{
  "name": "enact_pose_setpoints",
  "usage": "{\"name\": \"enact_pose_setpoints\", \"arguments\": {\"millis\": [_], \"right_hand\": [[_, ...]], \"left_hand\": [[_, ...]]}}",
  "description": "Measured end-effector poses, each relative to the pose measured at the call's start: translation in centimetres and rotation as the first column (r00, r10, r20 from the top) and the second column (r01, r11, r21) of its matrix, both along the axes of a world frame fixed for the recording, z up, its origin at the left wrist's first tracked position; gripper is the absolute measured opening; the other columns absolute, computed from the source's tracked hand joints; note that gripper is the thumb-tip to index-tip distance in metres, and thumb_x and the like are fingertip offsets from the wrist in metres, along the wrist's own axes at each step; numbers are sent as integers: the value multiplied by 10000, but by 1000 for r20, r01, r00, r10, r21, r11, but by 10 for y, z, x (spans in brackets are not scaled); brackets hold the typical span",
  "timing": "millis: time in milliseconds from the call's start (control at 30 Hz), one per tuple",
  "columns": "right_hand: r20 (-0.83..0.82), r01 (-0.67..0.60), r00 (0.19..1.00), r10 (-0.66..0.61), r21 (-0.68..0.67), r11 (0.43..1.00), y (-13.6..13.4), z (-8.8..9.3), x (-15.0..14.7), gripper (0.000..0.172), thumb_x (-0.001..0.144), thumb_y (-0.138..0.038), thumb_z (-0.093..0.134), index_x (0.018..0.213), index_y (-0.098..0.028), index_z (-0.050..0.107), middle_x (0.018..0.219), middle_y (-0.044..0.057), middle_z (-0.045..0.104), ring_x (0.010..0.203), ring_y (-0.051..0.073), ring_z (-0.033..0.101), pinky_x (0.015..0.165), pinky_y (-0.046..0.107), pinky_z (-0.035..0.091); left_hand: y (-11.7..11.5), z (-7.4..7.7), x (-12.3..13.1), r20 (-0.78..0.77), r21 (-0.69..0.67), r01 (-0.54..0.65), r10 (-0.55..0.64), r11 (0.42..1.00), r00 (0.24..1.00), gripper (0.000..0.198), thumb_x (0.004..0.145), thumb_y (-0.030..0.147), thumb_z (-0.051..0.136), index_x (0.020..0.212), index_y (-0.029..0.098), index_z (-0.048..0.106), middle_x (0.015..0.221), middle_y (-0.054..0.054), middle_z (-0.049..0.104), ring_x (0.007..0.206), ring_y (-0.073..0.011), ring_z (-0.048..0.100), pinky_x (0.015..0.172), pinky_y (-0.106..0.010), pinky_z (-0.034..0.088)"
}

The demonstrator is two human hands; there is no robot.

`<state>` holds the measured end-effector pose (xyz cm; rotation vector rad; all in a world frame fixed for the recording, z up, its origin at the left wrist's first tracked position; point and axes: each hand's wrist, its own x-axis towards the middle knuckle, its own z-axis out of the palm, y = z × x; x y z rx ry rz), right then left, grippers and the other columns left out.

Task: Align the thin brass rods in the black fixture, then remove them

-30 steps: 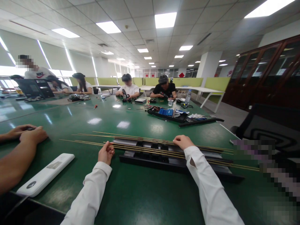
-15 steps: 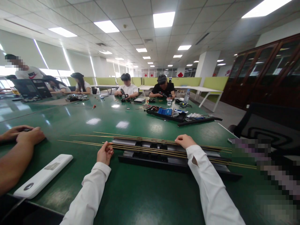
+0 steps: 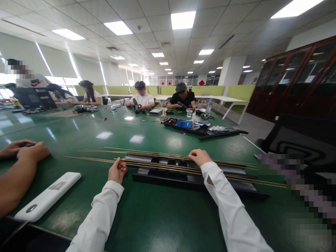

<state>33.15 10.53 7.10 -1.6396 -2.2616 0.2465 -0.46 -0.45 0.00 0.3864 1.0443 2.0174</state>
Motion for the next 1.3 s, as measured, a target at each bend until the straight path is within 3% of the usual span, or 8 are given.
{"name": "enact_pose_setpoints", "arguments": {"millis": [1300], "right_hand": [[-19,48,999,-49,-35,998,4,-5,9,168,661,-282,492,677,-228,651,710,9,637,680,123,553,611,208,378]], "left_hand": [[-3,3,3,9,-15,9,-9,1000,1000,186,650,288,557,674,103,565,432,13,452,382,-58,409,354,-160,320]]}}
